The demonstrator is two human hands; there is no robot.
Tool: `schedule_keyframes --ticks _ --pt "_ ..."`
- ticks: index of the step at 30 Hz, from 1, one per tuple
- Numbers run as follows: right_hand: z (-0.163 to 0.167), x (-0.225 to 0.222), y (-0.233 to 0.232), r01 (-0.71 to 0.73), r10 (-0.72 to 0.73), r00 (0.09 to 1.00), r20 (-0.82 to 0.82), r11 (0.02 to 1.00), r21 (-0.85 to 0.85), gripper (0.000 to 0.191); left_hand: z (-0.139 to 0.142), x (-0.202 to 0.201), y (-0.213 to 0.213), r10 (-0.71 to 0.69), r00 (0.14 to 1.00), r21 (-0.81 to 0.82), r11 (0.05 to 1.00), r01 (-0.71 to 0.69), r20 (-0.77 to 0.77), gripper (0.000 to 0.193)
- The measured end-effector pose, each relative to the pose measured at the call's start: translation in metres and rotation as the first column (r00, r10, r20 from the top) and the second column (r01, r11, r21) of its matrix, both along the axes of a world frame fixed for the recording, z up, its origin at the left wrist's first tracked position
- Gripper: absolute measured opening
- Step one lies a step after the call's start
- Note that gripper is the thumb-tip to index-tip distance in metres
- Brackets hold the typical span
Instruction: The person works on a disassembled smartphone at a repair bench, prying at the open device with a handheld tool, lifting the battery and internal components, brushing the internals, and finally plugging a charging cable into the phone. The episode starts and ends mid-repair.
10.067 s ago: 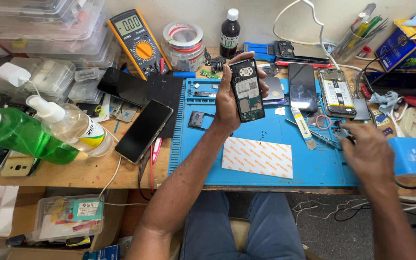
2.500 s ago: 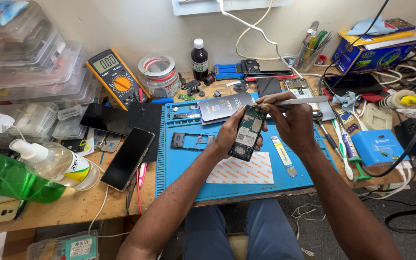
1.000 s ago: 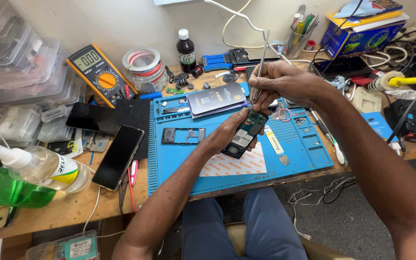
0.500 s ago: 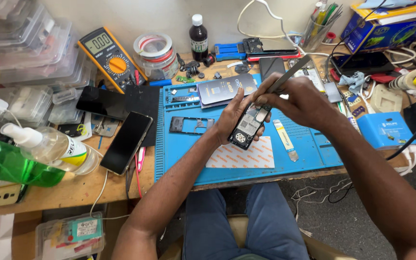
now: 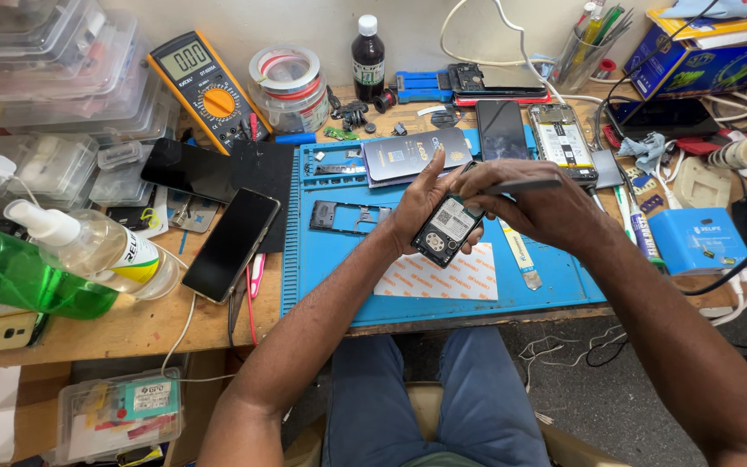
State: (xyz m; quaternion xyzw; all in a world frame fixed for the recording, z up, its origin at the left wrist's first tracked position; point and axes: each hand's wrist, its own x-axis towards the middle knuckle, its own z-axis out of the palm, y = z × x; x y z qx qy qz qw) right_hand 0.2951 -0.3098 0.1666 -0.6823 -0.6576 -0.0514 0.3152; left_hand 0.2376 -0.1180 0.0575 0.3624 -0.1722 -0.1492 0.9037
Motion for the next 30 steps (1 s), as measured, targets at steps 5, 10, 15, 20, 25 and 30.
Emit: schedule_keyframes --ticks 5,10,15,20,25,30 --pt "-0.002 0.0 -0.003 -0.112 0.116 0.993 -0.018 0.985 0.128 0.018 -0.001 0.001 0.0 -0.022 0.999 -0.039 0.999 0.023 0.024 0.085" --pt "-0.001 0.001 -0.004 0.046 -0.046 0.996 -0.071 0.999 -0.008 0.014 -0.003 0.002 -0.002 -0.064 0.997 -0.026 0.998 0.065 0.052 0.084" --pt "0.017 0.011 0.006 0.139 -0.169 0.979 -0.111 0.961 -0.237 0.02 -0.013 0.006 -0.006 0.013 1.0 0.17 0.985 -0.016 0.019 0.091" --pt "0.034 0.024 0.029 0.016 -0.171 0.934 -0.314 0.897 -0.441 0.026 -0.025 0.011 -0.009 0.076 0.993 0.4 0.911 -0.105 0.086 0.103" --pt "0.026 0.019 0.023 0.013 -0.068 0.893 -0.446 0.992 -0.124 0.019 -0.02 0.009 -0.007 0.164 0.983 0.265 0.947 -0.181 0.086 0.089" --pt "-0.016 -0.012 -0.003 0.243 0.028 0.839 -0.543 0.874 0.421 0.016 -0.001 0.005 -0.003 0.306 0.941 -0.085 0.951 -0.296 0.142 0.06"
